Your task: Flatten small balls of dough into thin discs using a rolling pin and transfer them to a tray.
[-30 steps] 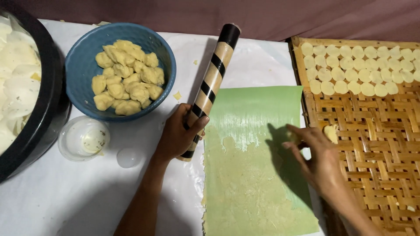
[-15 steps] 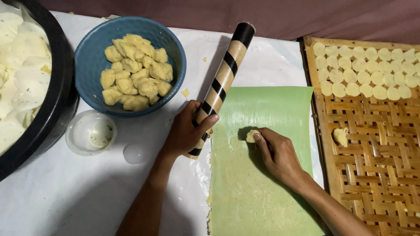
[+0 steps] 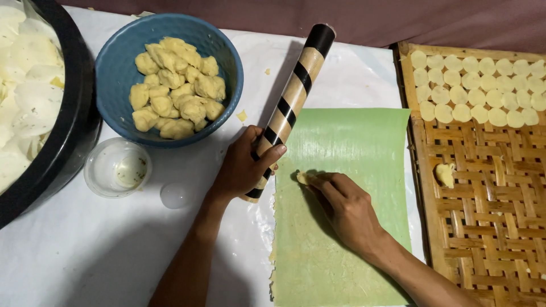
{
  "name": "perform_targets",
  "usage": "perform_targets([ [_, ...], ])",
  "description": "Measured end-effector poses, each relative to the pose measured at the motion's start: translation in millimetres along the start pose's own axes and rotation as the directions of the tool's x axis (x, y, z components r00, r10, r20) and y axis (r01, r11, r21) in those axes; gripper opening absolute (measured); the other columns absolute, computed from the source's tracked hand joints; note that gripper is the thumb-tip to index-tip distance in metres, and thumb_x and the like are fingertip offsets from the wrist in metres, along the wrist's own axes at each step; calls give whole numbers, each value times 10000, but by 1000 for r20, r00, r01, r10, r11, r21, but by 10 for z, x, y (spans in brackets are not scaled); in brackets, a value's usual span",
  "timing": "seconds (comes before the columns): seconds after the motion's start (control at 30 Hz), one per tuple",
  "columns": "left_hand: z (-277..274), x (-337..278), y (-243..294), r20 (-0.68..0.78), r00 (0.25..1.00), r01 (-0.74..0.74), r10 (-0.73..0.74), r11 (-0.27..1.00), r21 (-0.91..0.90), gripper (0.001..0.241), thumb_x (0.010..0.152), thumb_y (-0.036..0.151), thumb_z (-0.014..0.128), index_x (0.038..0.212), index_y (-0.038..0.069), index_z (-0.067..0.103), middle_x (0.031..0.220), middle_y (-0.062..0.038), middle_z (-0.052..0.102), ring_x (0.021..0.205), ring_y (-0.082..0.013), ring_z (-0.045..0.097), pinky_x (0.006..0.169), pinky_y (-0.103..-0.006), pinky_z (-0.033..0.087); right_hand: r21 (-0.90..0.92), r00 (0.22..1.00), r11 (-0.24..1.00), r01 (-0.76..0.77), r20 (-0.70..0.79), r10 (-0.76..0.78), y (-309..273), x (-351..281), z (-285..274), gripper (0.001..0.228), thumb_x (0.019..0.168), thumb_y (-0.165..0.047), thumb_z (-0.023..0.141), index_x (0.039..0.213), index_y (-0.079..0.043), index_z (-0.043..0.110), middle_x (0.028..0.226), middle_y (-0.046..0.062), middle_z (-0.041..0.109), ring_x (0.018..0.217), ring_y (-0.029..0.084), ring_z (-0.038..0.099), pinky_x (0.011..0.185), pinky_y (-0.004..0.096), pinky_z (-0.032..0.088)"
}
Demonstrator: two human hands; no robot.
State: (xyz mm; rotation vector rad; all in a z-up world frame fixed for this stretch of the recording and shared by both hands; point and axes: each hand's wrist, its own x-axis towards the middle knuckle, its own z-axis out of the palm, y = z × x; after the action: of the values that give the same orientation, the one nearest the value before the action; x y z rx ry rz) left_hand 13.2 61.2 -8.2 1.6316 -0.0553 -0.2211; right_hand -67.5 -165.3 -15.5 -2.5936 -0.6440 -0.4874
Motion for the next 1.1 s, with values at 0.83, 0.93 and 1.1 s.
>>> perform_targets([
  [0.83, 29, -2, 165, -18, 982, 186, -186, 964, 192, 367, 842, 421, 680, 1034, 130, 566, 892, -22, 731, 718, -151, 759, 591, -318, 552, -13, 955, 975, 223, 203, -216, -53, -114, -38, 490, 893, -34, 759, 1359, 3, 609, 1161, 155, 618, 868, 284, 541, 543, 370, 538],
  [0.93, 44, -1, 81, -23, 986, 168, -167, 965, 202, 369, 843, 435, 673, 1030, 137, 562, 877, -25, 736, 707, -154, 775, 582, -317, 549, -104, 953, 973, 207, 245, -176, -89, -157, -37, 434, 944, -102, 729, 1339, -1, 582, 1199, 144, 618, 837, 274, 562, 542, 384, 595],
  [1.1, 90, -167, 116, -91, 947, -234, 309, 853, 467, 434, 808, 398, 756, 1087, 105, 598, 1027, -52, 653, 925, -229, 619, 794, -389, 476, -109, 940, 950, 294, 213, -266, -245, -156, -135, 408, 975, -40, 608, 1355, 105, 575, 1276, 244, 615, 1110, 363, 608, 836, 415, 587],
])
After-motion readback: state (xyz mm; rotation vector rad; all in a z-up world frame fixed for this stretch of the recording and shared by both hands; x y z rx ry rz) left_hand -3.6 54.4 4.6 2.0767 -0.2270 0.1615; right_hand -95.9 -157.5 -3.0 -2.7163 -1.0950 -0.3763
